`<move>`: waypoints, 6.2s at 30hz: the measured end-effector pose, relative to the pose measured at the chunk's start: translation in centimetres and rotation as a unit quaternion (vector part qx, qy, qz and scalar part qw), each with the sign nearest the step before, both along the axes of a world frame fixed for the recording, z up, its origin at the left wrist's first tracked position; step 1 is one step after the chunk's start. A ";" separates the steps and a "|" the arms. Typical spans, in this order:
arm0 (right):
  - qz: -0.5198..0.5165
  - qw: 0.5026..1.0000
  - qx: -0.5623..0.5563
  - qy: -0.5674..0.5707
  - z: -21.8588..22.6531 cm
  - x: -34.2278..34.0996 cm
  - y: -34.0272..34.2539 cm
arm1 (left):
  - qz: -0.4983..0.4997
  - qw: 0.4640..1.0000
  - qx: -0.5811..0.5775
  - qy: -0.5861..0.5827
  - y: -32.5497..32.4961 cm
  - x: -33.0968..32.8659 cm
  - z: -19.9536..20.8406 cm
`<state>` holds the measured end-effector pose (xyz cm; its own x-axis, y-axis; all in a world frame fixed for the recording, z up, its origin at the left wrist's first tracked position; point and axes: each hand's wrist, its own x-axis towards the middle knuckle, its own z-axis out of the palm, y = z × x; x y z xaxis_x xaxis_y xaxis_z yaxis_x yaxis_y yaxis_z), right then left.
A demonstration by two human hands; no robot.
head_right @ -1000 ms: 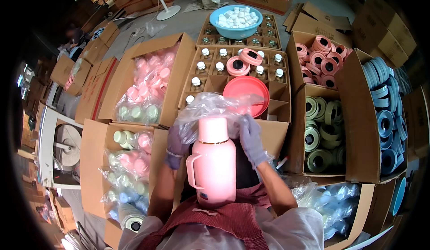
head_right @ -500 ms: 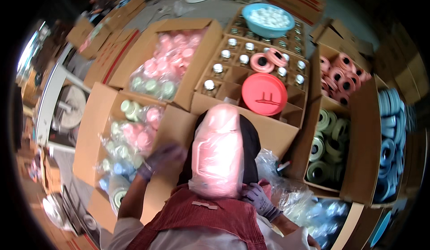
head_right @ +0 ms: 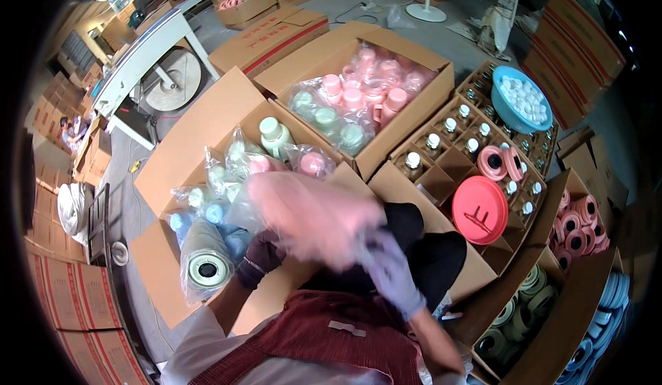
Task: The person assembles thermos flasks by inserting inner metal liners into plastic outer shells, screwing on lids, and placing the completed units into plastic bags. The person handles both green and pink thermos components, repeatedly picking up parts from surrounding cardboard boxes and packaging the finished items.
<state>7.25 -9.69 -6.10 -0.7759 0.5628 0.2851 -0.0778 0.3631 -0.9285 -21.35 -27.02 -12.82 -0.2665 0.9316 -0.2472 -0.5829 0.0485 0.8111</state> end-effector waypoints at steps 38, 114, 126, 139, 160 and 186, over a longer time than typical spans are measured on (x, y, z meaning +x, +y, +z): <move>-0.085 0.886 0.420 -0.178 -6.4 -8.5 6.4 | -0.024 0.640 -0.341 0.688 21.9 -26.8 -18.6; -0.140 0.852 0.300 -0.406 -26.9 -8.3 31.7 | -0.062 0.996 0.016 0.063 31.0 9.1 -9.8; -0.218 0.817 0.531 -0.053 1.3 4.7 19.9 | -0.220 0.922 0.112 -0.299 38.0 12.0 -2.3; -0.286 0.952 0.037 -0.098 -4.4 15.7 -1.2 | -0.270 0.906 0.165 0.281 25.4 12.4 7.1; -0.008 0.983 0.156 0.094 8.8 8.3 3.5 | -0.245 0.911 0.010 0.331 11.9 7.5 -3.4; -0.276 0.946 0.172 0.007 11.7 8.9 13.3 | -0.237 0.957 0.021 0.169 22.7 19.0 -9.3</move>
